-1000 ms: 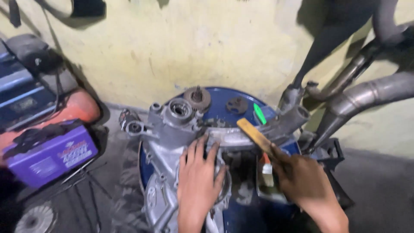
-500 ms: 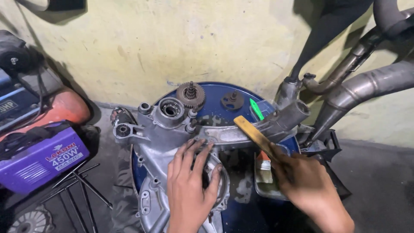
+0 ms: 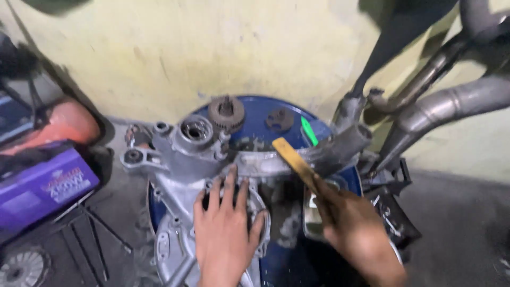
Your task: Scrubbing a motorcycle engine casing with a wooden-handled brush to clean it.
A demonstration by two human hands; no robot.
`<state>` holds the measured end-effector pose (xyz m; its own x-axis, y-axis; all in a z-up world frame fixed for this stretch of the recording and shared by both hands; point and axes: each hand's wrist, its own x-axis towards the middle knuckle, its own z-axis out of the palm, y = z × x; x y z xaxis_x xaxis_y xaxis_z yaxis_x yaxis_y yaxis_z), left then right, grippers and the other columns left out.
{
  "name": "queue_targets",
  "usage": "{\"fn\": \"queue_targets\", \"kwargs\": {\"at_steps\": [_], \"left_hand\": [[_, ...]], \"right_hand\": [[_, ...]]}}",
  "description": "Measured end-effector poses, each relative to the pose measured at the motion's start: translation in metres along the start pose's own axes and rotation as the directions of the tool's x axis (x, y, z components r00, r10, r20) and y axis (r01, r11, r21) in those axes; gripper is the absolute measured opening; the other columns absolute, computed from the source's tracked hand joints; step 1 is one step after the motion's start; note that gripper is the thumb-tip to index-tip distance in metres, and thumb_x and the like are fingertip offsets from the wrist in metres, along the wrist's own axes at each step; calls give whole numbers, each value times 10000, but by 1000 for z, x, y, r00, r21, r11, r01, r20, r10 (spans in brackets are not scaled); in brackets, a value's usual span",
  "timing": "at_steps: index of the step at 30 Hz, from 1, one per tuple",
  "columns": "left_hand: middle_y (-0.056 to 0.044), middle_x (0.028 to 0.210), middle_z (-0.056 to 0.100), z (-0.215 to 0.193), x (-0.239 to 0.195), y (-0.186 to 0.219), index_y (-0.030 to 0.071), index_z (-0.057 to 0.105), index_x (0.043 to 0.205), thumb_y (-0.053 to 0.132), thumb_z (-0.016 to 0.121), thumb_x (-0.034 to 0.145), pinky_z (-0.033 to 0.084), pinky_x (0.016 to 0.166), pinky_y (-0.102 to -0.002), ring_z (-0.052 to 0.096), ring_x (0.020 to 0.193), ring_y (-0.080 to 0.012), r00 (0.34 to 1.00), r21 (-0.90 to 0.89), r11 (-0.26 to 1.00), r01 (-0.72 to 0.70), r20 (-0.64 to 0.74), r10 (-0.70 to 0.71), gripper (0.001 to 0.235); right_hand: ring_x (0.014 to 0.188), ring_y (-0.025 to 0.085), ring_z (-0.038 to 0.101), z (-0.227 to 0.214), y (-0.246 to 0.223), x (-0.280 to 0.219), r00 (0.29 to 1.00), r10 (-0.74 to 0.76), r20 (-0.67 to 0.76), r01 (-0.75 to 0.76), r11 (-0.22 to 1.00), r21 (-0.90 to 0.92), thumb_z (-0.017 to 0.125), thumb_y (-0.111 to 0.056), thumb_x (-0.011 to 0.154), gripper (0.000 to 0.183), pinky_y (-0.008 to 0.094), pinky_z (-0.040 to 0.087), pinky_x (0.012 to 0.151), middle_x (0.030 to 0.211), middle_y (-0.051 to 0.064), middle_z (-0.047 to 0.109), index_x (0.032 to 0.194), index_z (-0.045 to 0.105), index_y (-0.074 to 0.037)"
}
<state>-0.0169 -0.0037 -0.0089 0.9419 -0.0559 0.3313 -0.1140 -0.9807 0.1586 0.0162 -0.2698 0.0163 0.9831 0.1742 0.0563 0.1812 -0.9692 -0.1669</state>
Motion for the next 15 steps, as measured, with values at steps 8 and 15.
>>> {"fn": "queue_targets", "kwargs": {"at_steps": [8, 15], "left_hand": [[-71, 1753, 471, 2, 3, 1, 190, 615, 1542, 686, 605, 968, 376, 1135, -584, 496, 1465, -367, 1000, 40, 999, -9, -30, 10, 759], [-64, 1798, 384, 9, 7, -2, 215, 555, 1595, 743, 552, 990, 385, 1097, -610, 457, 1477, -381, 998, 66, 998, 3, 67, -7, 803]], "right_hand": [[695, 402, 808, -3, -1, -10, 994, -38, -104, 50, 992, 119, 707, -271, 976, 590, 581, 619, 611, 1037, 126, 812, 1561, 647, -314], [615, 331, 725, 11, 15, -21, 990, 43, -137, -50, 998, -49, 732, -474, 935, 619, 532, 579, 601, 779, 36, 723, 1549, 651, -463]]}}
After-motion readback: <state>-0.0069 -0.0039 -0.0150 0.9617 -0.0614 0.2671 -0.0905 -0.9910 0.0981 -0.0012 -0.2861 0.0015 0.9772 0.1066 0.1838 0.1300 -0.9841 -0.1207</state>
